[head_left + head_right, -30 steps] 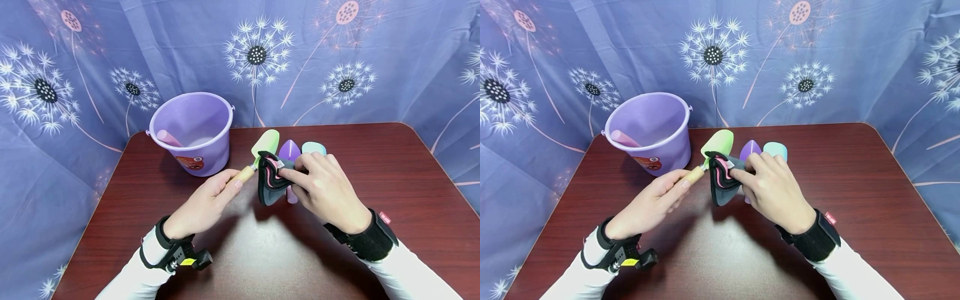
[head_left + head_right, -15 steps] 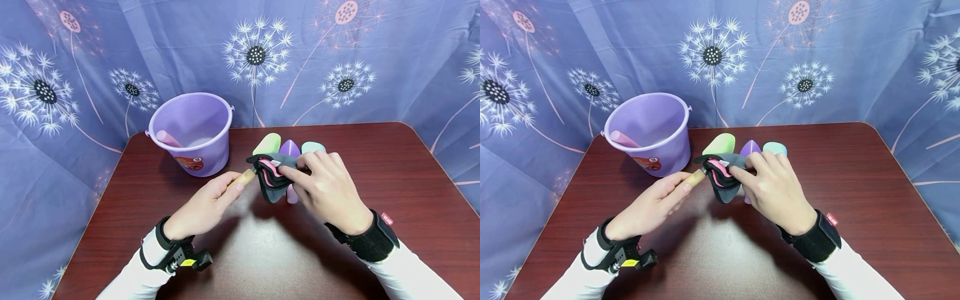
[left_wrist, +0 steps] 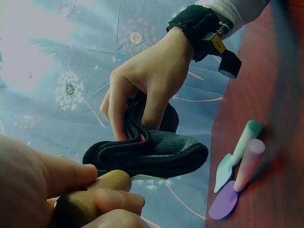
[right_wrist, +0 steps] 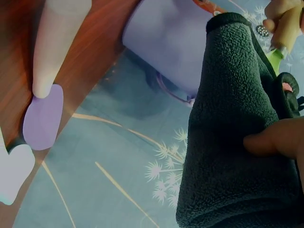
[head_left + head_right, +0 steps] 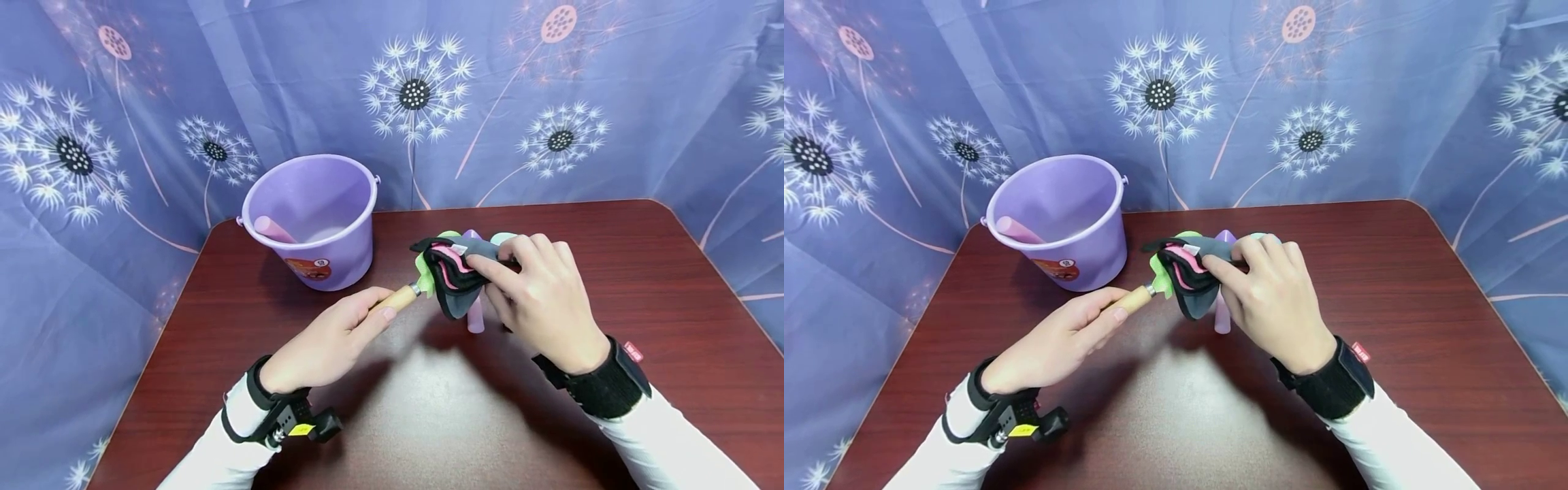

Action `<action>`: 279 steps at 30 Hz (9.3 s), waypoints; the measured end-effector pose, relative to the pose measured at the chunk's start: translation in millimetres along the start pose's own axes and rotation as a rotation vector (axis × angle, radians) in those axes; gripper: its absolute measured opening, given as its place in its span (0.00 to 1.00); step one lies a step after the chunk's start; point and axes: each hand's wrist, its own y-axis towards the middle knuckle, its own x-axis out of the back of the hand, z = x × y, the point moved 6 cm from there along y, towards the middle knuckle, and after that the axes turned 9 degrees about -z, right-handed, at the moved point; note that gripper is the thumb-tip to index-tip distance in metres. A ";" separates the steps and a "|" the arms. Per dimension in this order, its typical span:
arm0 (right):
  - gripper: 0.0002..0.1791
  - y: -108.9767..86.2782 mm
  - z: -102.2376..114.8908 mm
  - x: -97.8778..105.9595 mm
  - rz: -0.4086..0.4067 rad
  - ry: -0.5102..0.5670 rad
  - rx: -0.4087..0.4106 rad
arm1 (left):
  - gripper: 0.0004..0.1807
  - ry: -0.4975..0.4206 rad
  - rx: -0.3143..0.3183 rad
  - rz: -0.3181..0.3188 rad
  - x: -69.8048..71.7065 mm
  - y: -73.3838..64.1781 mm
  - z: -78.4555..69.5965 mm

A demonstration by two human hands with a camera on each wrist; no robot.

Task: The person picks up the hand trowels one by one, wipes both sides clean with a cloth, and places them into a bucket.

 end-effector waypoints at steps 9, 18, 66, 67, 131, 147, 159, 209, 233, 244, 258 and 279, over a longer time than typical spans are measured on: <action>0.17 -1.6 -11.5 2.1 -0.034 -0.012 -0.049 | 0.15 -0.007 -0.007 0.021 5.9 -8.0 1.1; 0.18 -0.9 -17.4 3.6 -0.041 -0.029 -0.074 | 0.13 0.011 0.002 0.011 18.2 -15.8 -1.1; 0.20 -28.6 -42.3 17.0 0.126 0.006 -0.362 | 0.10 0.972 -0.101 -0.407 144.4 36.3 -11.0; 0.20 -29.0 -41.9 17.5 0.126 0.008 -0.364 | 0.10 0.991 -0.094 -0.388 143.8 40.5 -8.4; 0.18 -38.0 -57.4 21.5 0.133 -0.023 -0.500 | 0.11 0.643 -0.058 -0.212 25.4 68.8 -16.4; 0.18 -46.7 -76.1 11.9 0.132 -0.054 -0.550 | 0.21 0.544 0.133 -0.102 -68.3 100.8 36.7; 0.18 -49.7 -78.7 12.8 0.131 -0.056 -0.573 | 0.30 0.478 0.200 -0.085 -133.8 122.3 51.1; 0.20 -23.5 -40.8 20.9 0.088 -0.016 -0.184 | 0.11 0.598 -0.174 -0.485 -29.0 57.1 25.2; 0.14 18.7 26.2 5.9 0.062 -0.053 0.134 | 0.11 0.663 -0.388 -0.554 7.5 2.9 -6.4; 0.13 17.0 37.7 -6.2 0.081 -0.094 0.175 | 0.13 0.675 -0.427 -0.540 1.3 0.4 -7.4; 0.06 12.4 27.7 -9.6 0.023 -0.135 0.102 | 0.13 0.682 -0.418 -0.520 -2.9 2.9 -3.5; 0.15 1.1 -10.3 -5.9 0.022 -0.204 -0.083 | 0.12 0.551 -0.390 -0.551 2.0 1.6 0.5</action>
